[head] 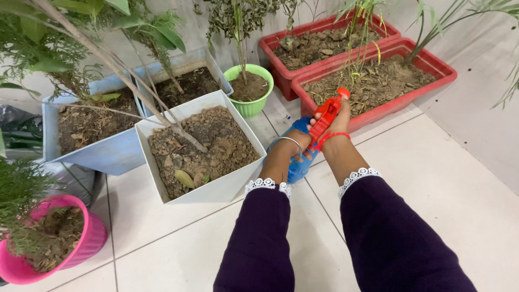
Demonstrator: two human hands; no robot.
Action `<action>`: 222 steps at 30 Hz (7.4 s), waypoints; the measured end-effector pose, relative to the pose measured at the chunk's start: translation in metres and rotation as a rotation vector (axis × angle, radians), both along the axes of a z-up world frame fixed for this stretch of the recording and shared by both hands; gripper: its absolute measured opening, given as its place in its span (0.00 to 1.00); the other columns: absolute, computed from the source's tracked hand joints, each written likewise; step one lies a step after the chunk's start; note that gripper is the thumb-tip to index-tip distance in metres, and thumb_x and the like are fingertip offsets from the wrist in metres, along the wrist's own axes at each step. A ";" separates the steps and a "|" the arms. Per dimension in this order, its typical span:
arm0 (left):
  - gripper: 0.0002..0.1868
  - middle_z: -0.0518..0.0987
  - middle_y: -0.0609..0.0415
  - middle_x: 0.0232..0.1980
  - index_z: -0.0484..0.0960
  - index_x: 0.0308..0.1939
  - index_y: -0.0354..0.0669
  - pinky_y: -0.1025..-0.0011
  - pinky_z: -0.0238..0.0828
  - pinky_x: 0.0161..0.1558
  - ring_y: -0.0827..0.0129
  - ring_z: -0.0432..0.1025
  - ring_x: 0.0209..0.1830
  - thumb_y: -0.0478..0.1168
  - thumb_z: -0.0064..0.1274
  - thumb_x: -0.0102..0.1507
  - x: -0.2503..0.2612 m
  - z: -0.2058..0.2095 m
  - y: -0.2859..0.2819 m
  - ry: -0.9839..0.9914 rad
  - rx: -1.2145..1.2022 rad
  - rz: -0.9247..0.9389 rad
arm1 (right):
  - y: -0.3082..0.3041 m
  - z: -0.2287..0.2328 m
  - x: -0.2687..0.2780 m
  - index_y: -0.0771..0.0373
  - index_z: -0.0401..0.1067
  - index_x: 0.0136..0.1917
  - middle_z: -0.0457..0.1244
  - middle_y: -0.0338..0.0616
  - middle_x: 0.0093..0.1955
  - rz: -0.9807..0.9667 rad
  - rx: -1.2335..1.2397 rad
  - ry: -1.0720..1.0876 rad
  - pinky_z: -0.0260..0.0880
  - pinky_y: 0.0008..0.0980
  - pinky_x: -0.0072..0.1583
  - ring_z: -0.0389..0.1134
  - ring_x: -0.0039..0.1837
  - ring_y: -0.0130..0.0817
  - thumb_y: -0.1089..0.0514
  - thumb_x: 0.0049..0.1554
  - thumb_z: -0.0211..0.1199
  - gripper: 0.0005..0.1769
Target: The person uses a blue spray bottle with a red nozzle to mist several potted plants arranged on a tiled floor. The person moves the spray bottle between different containers, including rectangular trays and round pots, and sprays the soil and foliage of each plant.
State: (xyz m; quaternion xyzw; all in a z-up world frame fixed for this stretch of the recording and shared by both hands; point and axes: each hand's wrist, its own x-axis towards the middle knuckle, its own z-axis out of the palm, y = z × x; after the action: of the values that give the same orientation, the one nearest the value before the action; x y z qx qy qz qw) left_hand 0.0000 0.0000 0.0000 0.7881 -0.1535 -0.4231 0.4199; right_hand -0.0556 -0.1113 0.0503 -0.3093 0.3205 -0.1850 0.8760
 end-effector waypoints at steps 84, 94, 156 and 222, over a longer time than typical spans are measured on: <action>0.20 0.83 0.58 0.47 0.79 0.48 0.55 0.59 0.64 0.41 0.68 0.73 0.41 0.59 0.41 0.64 -0.033 0.050 0.030 0.065 0.058 -0.128 | 0.007 0.030 -0.018 0.54 0.69 0.52 0.60 0.38 0.31 0.100 -0.119 0.080 0.68 0.42 0.38 0.62 0.33 0.36 0.23 0.56 0.49 0.33; 0.20 0.84 0.59 0.46 0.80 0.47 0.54 0.55 0.67 0.47 0.68 0.76 0.42 0.57 0.37 0.65 -0.051 0.044 0.012 0.048 0.087 -0.106 | -0.024 0.000 -0.007 0.52 0.68 0.50 0.60 0.37 0.30 0.081 -0.149 0.176 0.67 0.42 0.37 0.62 0.32 0.35 0.34 0.63 0.47 0.22; 0.16 0.85 0.47 0.42 0.82 0.51 0.43 0.66 0.77 0.41 0.60 0.81 0.37 0.48 0.54 0.65 0.132 0.161 0.129 -0.755 -0.759 0.663 | 0.020 0.016 0.079 0.69 0.74 0.38 0.63 0.46 0.27 0.795 -1.017 0.355 0.65 0.35 0.37 0.64 0.31 0.35 0.37 0.60 0.55 0.31; 0.40 0.84 0.53 0.38 0.65 0.73 0.48 0.56 0.66 0.54 0.57 0.79 0.41 0.42 0.58 0.55 0.120 0.042 0.088 -0.973 0.364 0.106 | 0.068 -0.018 0.185 0.66 0.71 0.35 0.62 0.42 0.29 0.501 -0.662 0.217 0.63 0.31 0.32 0.61 0.27 0.31 0.33 0.57 0.60 0.32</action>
State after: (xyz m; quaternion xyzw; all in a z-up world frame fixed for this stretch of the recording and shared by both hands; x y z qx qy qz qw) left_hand 0.1196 0.0875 0.0424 0.9605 -0.2146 -0.0058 0.1771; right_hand 0.1292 -0.0429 0.0322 -0.6596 0.2489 -0.0257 0.7087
